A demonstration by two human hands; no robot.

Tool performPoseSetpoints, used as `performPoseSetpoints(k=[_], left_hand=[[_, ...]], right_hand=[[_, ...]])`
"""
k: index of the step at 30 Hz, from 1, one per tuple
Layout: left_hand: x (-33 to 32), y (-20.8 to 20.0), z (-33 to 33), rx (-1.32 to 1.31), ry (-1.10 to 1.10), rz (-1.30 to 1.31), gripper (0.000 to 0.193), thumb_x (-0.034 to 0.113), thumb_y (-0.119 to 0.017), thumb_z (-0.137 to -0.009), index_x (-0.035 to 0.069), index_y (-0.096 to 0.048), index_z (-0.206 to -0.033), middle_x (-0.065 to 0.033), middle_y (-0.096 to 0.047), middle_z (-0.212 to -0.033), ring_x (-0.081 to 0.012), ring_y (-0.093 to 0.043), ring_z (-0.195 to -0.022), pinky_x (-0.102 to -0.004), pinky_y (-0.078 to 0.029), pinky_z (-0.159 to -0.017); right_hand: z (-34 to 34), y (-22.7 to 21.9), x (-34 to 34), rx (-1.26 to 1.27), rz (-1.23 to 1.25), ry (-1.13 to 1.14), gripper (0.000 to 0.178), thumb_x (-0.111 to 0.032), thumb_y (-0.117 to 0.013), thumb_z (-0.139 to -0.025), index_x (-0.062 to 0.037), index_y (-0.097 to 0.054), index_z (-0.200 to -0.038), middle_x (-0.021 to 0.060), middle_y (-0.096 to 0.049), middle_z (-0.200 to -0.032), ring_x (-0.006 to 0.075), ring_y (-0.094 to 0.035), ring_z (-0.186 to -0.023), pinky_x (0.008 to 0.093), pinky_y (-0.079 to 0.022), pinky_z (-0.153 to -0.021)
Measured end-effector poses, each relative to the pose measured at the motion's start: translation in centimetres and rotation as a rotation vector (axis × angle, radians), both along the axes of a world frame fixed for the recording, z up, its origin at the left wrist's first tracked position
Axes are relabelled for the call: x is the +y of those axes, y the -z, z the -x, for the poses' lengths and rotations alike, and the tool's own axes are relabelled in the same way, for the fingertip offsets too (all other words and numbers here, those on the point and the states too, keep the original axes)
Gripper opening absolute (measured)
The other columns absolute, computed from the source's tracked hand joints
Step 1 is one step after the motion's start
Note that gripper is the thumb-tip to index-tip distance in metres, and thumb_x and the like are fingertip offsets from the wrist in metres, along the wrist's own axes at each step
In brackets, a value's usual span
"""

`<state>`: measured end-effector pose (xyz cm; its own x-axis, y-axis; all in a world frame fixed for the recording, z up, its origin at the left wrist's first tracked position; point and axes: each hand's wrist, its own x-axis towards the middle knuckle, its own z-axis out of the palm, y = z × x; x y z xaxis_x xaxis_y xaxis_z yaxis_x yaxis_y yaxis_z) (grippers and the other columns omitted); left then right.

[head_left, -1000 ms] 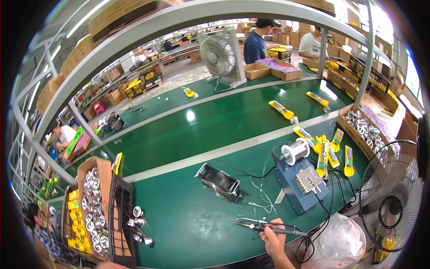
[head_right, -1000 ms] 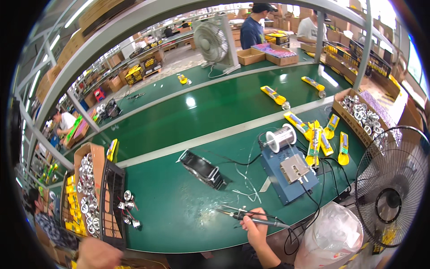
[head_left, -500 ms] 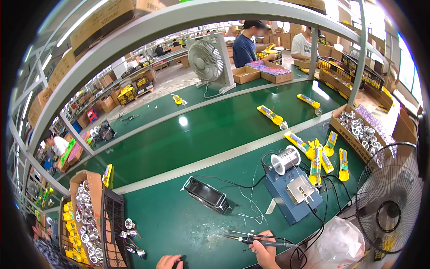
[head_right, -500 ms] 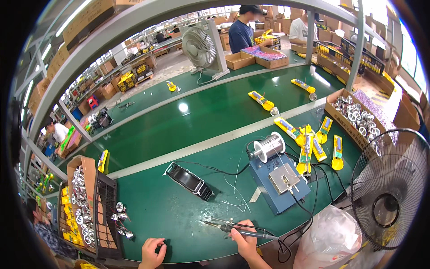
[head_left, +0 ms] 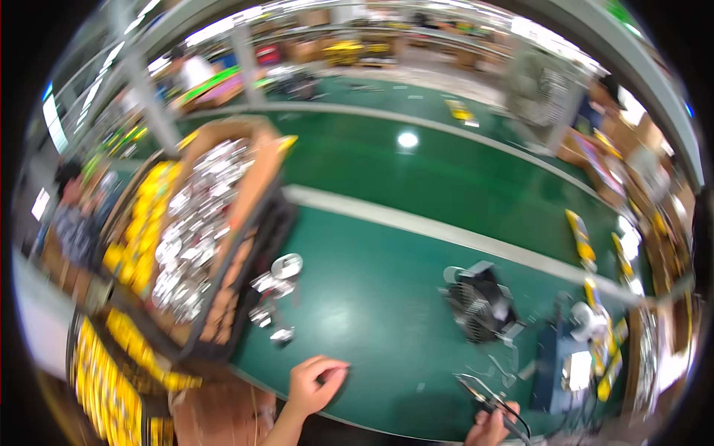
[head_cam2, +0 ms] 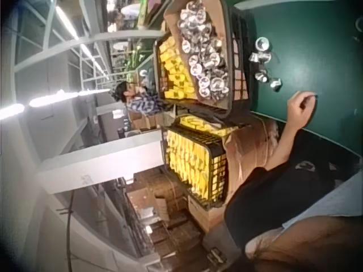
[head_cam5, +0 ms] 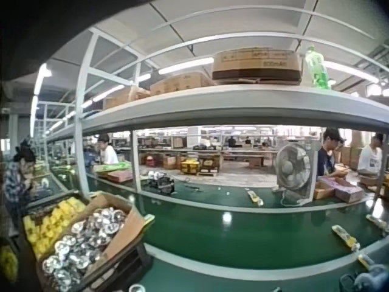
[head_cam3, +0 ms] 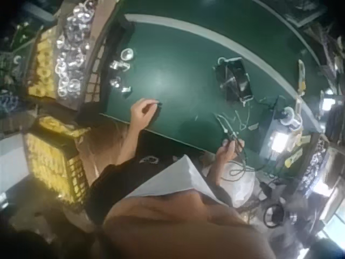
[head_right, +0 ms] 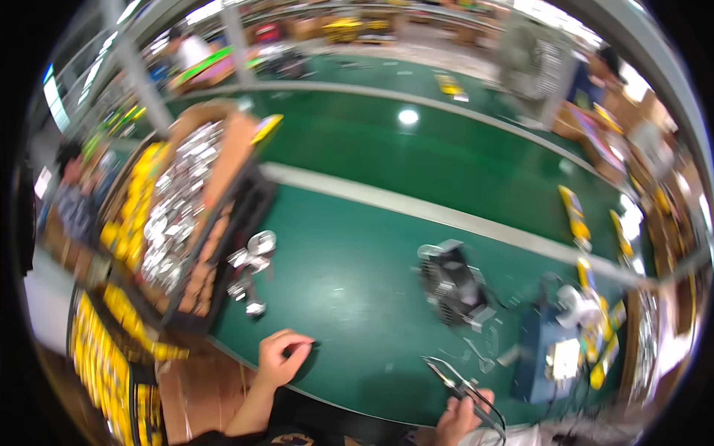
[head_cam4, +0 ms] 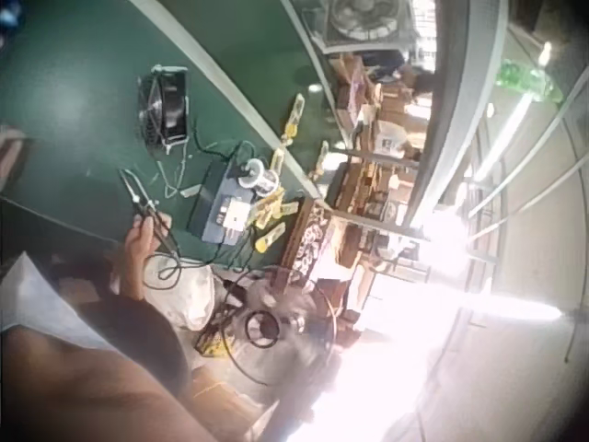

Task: The person retrieves flashlight casings and reflectors, solders wires connecting the components to the circuit boards inside the casings using a soldering iron, and places the assembled flashlight casings into a crate.

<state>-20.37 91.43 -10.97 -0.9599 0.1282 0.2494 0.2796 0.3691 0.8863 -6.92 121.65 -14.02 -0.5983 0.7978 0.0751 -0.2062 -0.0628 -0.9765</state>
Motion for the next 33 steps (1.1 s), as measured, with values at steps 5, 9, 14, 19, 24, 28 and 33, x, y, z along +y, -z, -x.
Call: performPoseSetpoints(k=[5,9,14,19,24,28,33], left_hand=[[-0.7,-0.3,-0.3,-0.017,0.002,-0.260,0.011,0.002,-0.067,-0.086,0.003,-0.072,-0.096,-0.0083,-0.068,-0.082,-0.0148,-0.064,-0.070,-0.0284,-0.049,-0.062],[-3.4,-3.8,-1.5,0.152,-0.026,-0.143,0.013,0.005,-0.068,-0.087,0.003,-0.071,-0.099,-0.0092,-0.069,-0.086,-0.0186,-0.065,-0.075,-0.0292,-0.050,-0.065],[-15.0,-11.8,-0.5,0.530,-0.259,0.069,0.010,0.009,-0.064,-0.089,0.004,-0.073,-0.089,-0.0070,-0.069,-0.075,-0.0160,-0.065,-0.065,-0.0299,-0.050,-0.059],[-30.4,-18.0,12.6,0.445,-1.039,0.297,0.031,0.028,-0.059,-0.089,-0.001,-0.069,-0.088,-0.0179,-0.071,-0.086,-0.0323,-0.069,-0.084,-0.0383,-0.052,-0.074],[-41.0,-13.5,19.9,-0.557,-1.290,0.663,0.059,0.031,-0.062,-0.086,-0.002,-0.050,-0.133,-0.0285,-0.045,-0.141,-0.0399,-0.045,-0.131,-0.0463,-0.043,-0.103],[-45.8,-9.3,23.3,-0.742,-1.549,0.661,0.065,0.034,-0.061,-0.091,0.000,-0.042,-0.143,-0.0266,-0.029,-0.154,-0.0412,-0.025,-0.144,-0.0490,-0.036,-0.109],[-49.2,-8.2,26.4,-0.519,-1.395,0.643,0.049,0.038,-0.065,-0.086,0.004,-0.065,-0.121,-0.0188,-0.047,-0.144,-0.0347,-0.044,-0.134,-0.0369,-0.051,-0.094]], right_hand=[[-1.1,0.8,1.4,0.021,-0.037,-0.039,0.015,-0.016,-0.060,-0.093,-0.0019,-0.056,-0.094,0.0108,-0.059,-0.087,0.0181,-0.054,-0.072,0.0294,-0.042,-0.059],[-1.5,2.5,3.7,-0.102,-0.893,-0.029,0.016,-0.011,-0.060,-0.096,0.0008,-0.060,-0.106,0.0152,-0.058,-0.099,0.0244,-0.056,-0.078,0.0359,-0.047,-0.064],[0.4,1.7,2.9,0.020,-0.794,-0.133,0.015,-0.011,-0.060,-0.096,0.0001,-0.059,-0.106,0.0150,-0.058,-0.099,0.0244,-0.056,-0.079,0.0361,-0.047,-0.065],[0.6,-1.3,0.2,0.070,-0.699,-0.206,0.015,-0.010,-0.060,-0.095,-0.0005,-0.058,-0.106,0.0147,-0.058,-0.099,0.0243,-0.057,-0.080,0.0362,-0.048,-0.066],[0.9,-0.6,0.1,0.113,-0.615,-0.179,0.015,-0.010,-0.060,-0.094,-0.0012,-0.057,-0.106,0.0145,-0.058,-0.098,0.0243,-0.057,-0.080,0.0364,-0.048,-0.067],[1.1,0.7,0.3,0.123,-0.540,-0.134,0.015,-0.009,-0.061,-0.094,-0.0017,-0.057,-0.106,0.0143,-0.058,-0.098,0.0242,-0.057,-0.081,0.0365,-0.048,-0.068],[1.6,0.9,0.4,0.115,-0.462,-0.110,0.015,-0.008,-0.061,-0.093,-0.0024,-0.056,-0.106,0.0140,-0.058,-0.098,0.0242,-0.057,-0.082,0.0367,-0.049,-0.069]])
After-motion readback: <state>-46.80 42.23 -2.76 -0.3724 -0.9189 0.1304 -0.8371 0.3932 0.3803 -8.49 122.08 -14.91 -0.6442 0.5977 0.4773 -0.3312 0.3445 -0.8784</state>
